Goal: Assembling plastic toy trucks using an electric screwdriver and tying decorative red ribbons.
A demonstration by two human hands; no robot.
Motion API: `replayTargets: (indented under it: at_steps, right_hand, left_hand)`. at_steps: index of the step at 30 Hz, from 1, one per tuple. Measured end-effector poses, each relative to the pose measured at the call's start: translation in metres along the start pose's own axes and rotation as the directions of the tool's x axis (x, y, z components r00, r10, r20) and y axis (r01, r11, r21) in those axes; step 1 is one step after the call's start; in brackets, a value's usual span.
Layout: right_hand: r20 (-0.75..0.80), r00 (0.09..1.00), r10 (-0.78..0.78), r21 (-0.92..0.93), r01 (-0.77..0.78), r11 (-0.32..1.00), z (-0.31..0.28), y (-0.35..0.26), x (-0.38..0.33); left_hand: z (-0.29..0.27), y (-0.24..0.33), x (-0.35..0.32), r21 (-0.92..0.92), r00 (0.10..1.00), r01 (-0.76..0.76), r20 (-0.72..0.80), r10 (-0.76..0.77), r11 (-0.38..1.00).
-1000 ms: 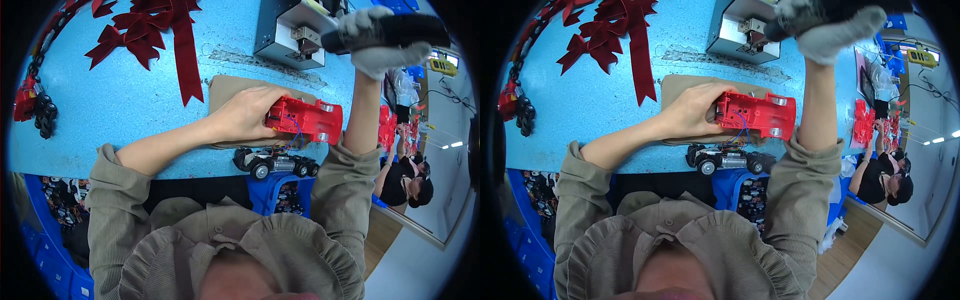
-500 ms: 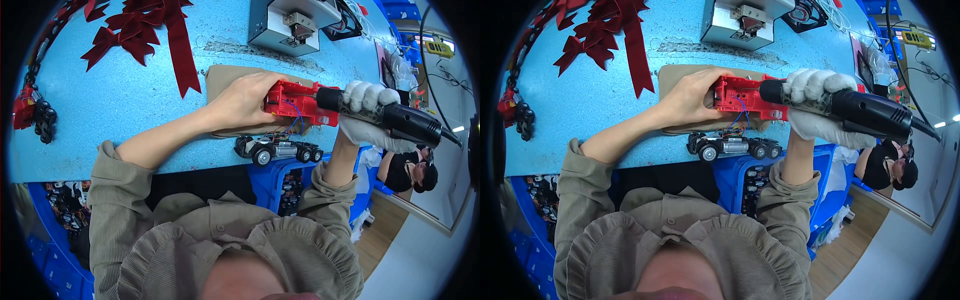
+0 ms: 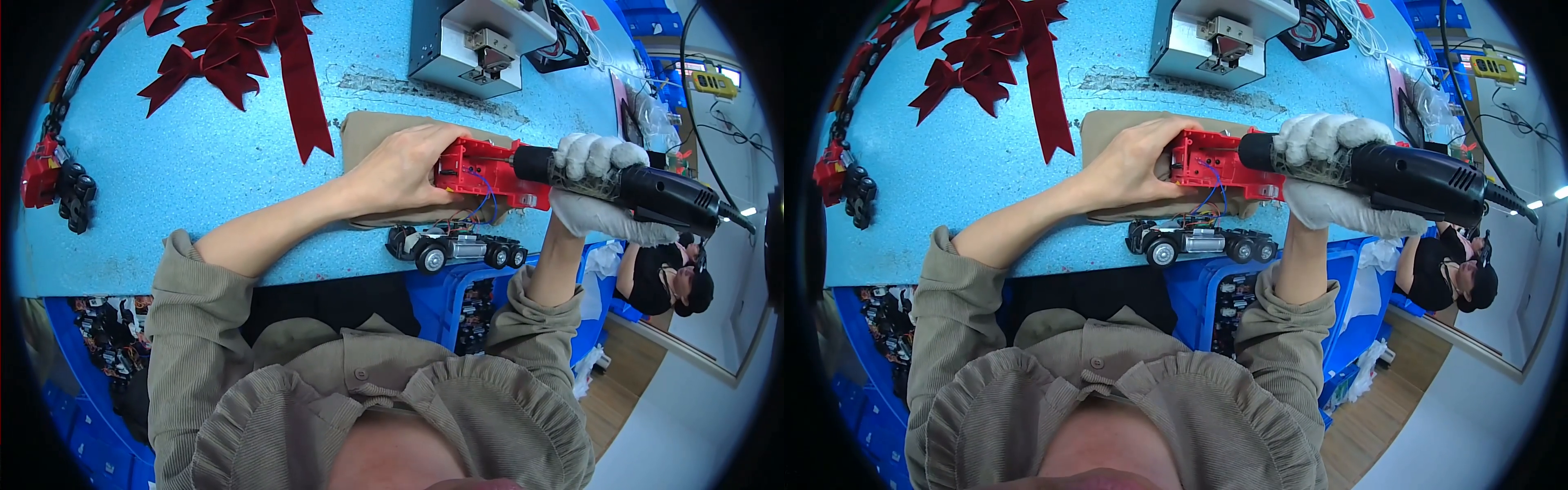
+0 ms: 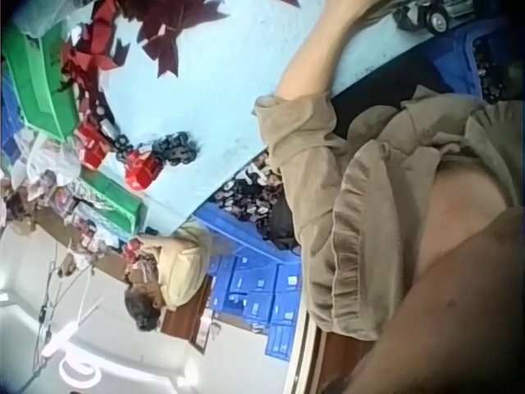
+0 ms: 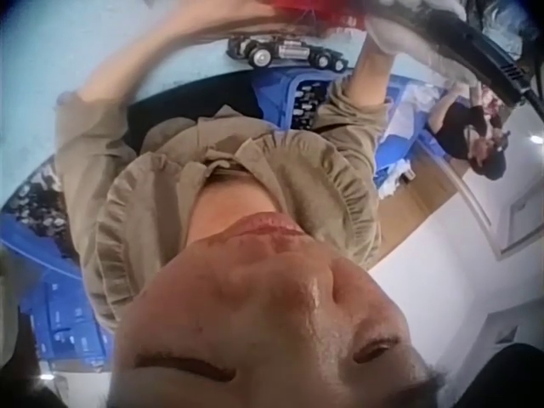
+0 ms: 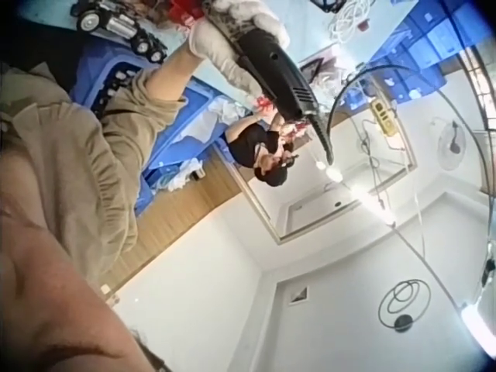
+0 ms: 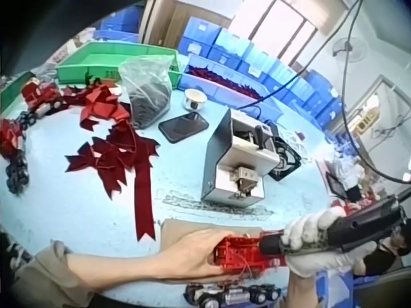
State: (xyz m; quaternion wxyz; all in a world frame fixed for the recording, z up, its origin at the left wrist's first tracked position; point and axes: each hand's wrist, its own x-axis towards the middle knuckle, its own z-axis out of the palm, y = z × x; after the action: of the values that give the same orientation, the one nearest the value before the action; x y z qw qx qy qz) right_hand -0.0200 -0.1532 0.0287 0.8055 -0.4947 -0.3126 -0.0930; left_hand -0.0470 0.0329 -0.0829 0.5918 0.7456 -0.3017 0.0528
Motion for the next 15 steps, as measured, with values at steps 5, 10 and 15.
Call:
replayTargets:
  at_steps: [5,10,15]
  right_hand:
    - [0.116,0.993,0.027,0.012,-0.028,1.0,0.014,0.011,0.005]
    - [0.087,0.996,0.012,-0.058,-0.007,0.998,0.027,0.025,0.005]
    - [0.039,0.999,0.009,-0.102,-0.005,0.995,0.018,0.019,-0.003]
  left_hand:
    - [-0.001,0.001,-0.002,-0.003,0.999,0.037,0.012,-0.037,0.999]
    - [-0.006,0.004,-0.002,-0.011,0.999,0.024,0.021,-0.024,1.0]
    - [0.003,0.009,0.008,0.001,0.999,0.013,0.045,-0.013,1.0]
